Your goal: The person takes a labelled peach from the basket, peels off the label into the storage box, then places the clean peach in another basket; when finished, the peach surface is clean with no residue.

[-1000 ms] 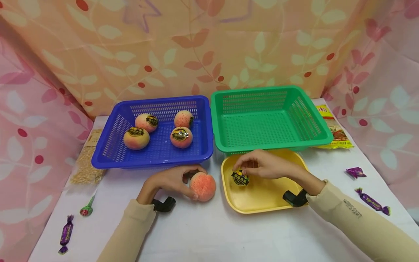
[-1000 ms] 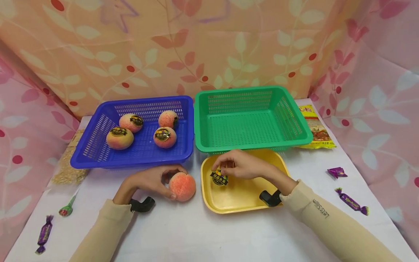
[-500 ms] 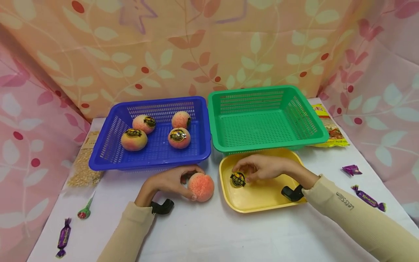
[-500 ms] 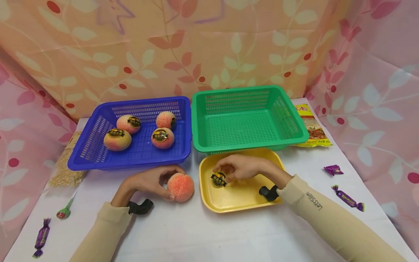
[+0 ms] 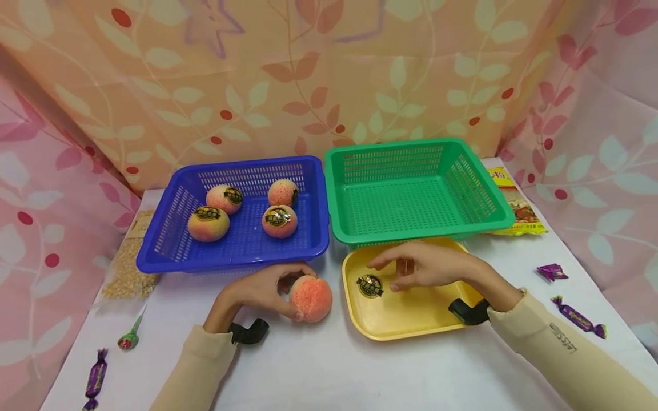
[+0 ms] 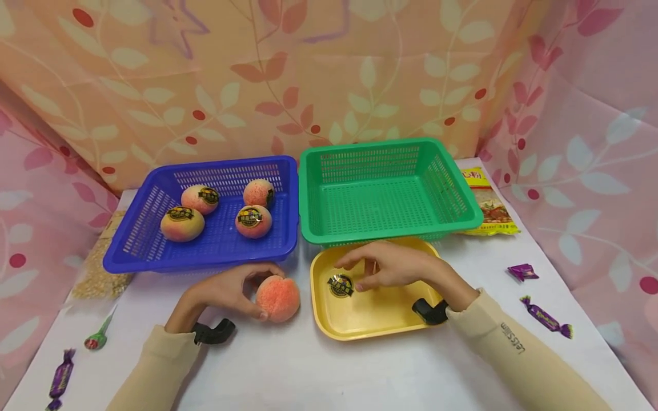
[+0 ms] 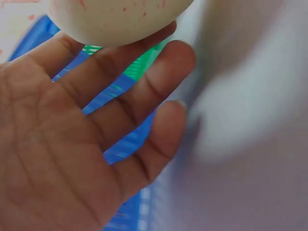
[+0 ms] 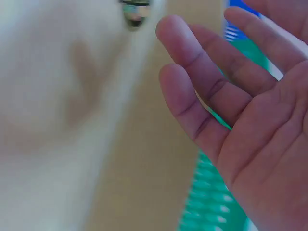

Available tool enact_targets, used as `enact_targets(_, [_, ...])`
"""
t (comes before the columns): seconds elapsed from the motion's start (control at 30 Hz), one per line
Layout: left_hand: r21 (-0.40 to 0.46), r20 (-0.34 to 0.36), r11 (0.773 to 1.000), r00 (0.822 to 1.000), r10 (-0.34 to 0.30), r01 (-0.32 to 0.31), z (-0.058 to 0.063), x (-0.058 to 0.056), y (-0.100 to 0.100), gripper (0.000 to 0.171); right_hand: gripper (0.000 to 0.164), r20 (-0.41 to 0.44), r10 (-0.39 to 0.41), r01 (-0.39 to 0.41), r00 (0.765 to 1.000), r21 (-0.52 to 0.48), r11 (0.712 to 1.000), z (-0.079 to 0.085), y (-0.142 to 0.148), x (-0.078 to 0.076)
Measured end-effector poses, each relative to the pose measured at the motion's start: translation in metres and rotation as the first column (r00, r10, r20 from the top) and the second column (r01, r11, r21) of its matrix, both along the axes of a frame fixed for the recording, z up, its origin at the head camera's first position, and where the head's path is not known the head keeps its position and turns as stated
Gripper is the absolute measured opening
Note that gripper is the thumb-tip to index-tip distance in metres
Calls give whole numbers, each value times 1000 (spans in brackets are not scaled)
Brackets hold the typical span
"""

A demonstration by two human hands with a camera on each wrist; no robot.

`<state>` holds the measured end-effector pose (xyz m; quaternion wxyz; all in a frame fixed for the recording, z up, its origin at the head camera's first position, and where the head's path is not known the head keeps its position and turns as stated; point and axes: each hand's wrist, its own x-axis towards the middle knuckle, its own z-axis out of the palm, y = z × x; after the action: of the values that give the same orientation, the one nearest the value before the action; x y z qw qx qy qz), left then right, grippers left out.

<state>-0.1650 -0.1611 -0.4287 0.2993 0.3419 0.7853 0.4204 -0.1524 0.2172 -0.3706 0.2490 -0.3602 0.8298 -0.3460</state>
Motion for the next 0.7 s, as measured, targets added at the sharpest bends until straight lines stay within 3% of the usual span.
enact_targets(0.13, [45, -32, 997, 997, -66, 67, 14, 7, -1, 58, 40, -53, -87, 81, 995, -113, 990, 15, 19, 9])
enact_targets(0.23, [79, -51, 990, 993, -109, 113, 31, 13, 2, 58, 37, -166, -217, 173, 962, -242, 955, 24, 39, 11])
enact_targets(0.27, [93, -66, 987, 990, -124, 130, 38, 13, 4, 58, 36, -212, -275, 209, 938, -287, 935, 26, 45, 11])
enact_targets(0.33, [116, -94, 981, 985, -143, 153, 53, 15, 8, 58, 37, -300, -411, 294, 861, -367, 883, 27, 59, 10])
enact_targets(0.47, [178, -143, 966, 976, -162, 186, 84, 11, 19, 59, 43, -408, -654, 502, 636, -425, 753, 21, 83, 5])
enact_targets(0.53, [217, -164, 958, 974, -156, 189, 96, 4, 27, 59, 50, -436, -713, 595, 549, -394, 700, 15, 95, 0])
enact_targets(0.6, [263, -171, 948, 976, -137, 179, 105, -5, 35, 60, 62, -457, -731, 669, 507, -326, 668, 8, 107, -5])
enact_targets(0.7, [316, -195, 936, 976, -95, 154, 115, -24, 52, 61, 81, -482, -721, 734, 497, -210, 646, -1, 121, -8])
